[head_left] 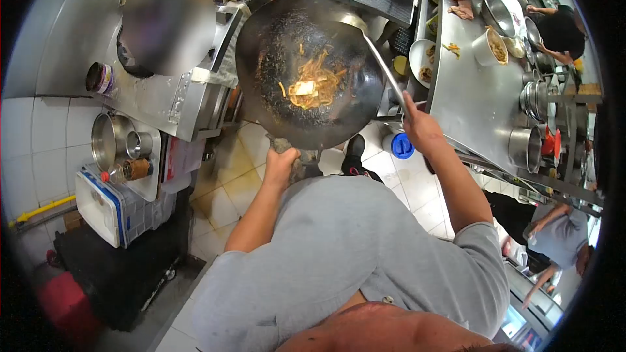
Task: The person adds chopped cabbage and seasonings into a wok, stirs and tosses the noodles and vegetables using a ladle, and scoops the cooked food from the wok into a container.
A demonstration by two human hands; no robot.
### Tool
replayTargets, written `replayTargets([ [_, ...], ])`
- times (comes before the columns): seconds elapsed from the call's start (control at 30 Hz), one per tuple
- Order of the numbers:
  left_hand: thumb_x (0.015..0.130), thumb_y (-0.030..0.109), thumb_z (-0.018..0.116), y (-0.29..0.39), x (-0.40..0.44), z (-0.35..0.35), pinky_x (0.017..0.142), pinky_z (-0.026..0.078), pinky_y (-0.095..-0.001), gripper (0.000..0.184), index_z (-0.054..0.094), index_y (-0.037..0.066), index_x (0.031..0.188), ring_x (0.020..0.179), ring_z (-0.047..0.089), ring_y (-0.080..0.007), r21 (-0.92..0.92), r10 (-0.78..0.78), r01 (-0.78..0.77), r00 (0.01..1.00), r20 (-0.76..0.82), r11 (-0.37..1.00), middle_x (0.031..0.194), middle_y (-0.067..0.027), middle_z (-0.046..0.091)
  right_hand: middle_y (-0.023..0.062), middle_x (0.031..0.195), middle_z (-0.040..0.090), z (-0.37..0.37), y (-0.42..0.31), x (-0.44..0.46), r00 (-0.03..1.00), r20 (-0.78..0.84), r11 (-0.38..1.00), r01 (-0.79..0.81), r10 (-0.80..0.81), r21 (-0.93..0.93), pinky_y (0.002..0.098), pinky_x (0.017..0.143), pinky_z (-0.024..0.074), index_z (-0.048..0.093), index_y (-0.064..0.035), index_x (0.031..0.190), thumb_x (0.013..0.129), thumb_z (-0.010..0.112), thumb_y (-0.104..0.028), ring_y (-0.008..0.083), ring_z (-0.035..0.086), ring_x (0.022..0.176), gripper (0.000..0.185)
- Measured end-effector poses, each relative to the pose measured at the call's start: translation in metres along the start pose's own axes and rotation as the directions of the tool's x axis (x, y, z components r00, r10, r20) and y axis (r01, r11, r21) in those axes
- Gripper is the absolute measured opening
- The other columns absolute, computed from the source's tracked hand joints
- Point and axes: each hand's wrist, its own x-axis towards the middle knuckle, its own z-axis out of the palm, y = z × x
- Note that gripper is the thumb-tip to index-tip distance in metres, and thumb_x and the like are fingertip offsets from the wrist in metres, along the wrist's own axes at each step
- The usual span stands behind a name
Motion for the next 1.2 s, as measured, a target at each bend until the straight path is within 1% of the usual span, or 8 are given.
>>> replayTargets([
  [0.07,0.078,0.003,0.061,-0.001,0.012,0.000,0.072,0.052,-0.0315,0.027,0.062,-0.001,0.105,0.083,0.062,-0.0160,-0.021,-0.015,0.014,1.000,-0.023,1.000,0.096,-0.0051,0.065,0.0234,0.085,0.067,0.033,0.002,-0.002,0.994,-0.015,0.979,0.108,-0.107,0.171,0.0477,0.066,0.0548,0.034,-0.0146,0.153,0.091,0.058,-0.013,0.0389,0.068,0.072,0.067],
  [0.17,0.078,0.003,0.062,-0.009,0.025,-0.004,0.067,0.051,-0.0319,0.021,0.063,-0.001,0.099,0.077,0.062,-0.0156,-0.002,-0.098,0.098,0.993,-0.072,0.995,0.090,-0.0040,0.065,0.0033,0.068,0.052,0.000,-0.060,-0.028,0.806,0.586,0.634,-0.409,-0.087,0.656,0.0305,0.040,0.0430,0.048,-0.0088,0.143,0.089,0.057,-0.009,0.0139,0.052,0.045,0.054],
  [0.3,0.077,0.003,0.063,-0.018,0.014,-0.012,0.062,0.050,-0.0326,0.016,0.064,-0.001,0.092,0.071,0.061,-0.0153,0.087,-0.187,0.204,0.967,-0.176,0.975,0.083,-0.0029,0.064,0.0012,0.065,0.050,0.021,-0.081,-0.033,0.637,0.734,0.289,-0.675,-0.237,0.679,0.0277,0.038,0.0365,0.059,-0.0048,0.116,0.088,0.059,-0.010,0.0111,0.044,0.042,0.029],
  [0.43,0.078,0.005,0.063,-0.039,-0.003,-0.028,0.064,0.049,-0.0318,0.014,0.065,0.000,0.091,0.073,0.061,-0.0150,-0.026,-0.155,0.153,0.978,-0.140,0.988,0.085,-0.0030,0.064,0.0010,0.063,0.047,0.032,-0.079,-0.040,0.605,0.721,0.007,-0.764,-0.337,0.645,0.0260,0.036,0.0343,0.056,-0.0004,0.130,0.088,0.056,-0.011,0.0100,0.043,0.040,0.043],
  [0.63,0.080,0.015,0.065,0.013,-0.031,-0.005,0.056,0.051,-0.0345,0.012,0.065,0.003,0.083,0.065,0.063,-0.0196,0.088,-0.249,0.261,0.960,-0.124,0.961,0.078,-0.0062,0.063,0.0008,0.061,0.046,-0.002,-0.050,-0.086,0.762,0.509,-0.230,-0.621,-0.400,0.750,0.0223,0.034,0.0320,0.048,0.0055,0.140,0.088,0.054,-0.009,0.0077,0.040,0.037,0.054],
  [0.8,0.081,0.014,0.065,0.056,-0.003,0.079,0.056,0.051,-0.0371,0.011,0.065,0.004,0.085,0.066,0.064,-0.0201,0.087,-0.051,0.040,0.990,0.130,0.995,0.079,-0.0058,0.063,0.0009,0.063,0.047,-0.057,-0.011,-0.134,0.904,0.343,-0.408,-0.422,-0.256,0.809,0.0230,0.036,0.0350,0.045,0.0011,0.145,0.088,0.056,-0.008,0.0086,0.044,0.039,0.058],
  [0.9,0.080,0.015,0.064,0.095,0.000,0.166,0.057,0.051,-0.0351,0.010,0.061,0.007,0.084,0.070,0.064,-0.0197,0.103,-0.038,0.035,0.999,0.020,0.994,0.082,-0.0034,0.062,0.0000,0.064,0.047,-0.107,0.029,-0.146,0.959,0.225,-0.378,-0.276,-0.174,0.883,0.0229,0.038,0.0369,0.049,-0.0010,0.141,0.087,0.056,-0.011,0.0081,0.045,0.042,0.055],
  [1.2,0.076,0.017,0.067,0.098,0.080,0.321,0.062,0.052,-0.0355,0.022,0.062,0.009,0.096,0.078,0.065,-0.0191,-0.067,0.080,-0.071,0.985,0.151,0.995,0.091,-0.0038,0.063,0.0034,0.061,0.047,-0.184,0.144,-0.153,0.970,-0.044,-0.260,0.108,0.241,0.960,0.0249,0.033,0.0390,0.035,0.0035,0.150,0.081,0.055,-0.004,0.0107,0.043,0.035,0.072],
])
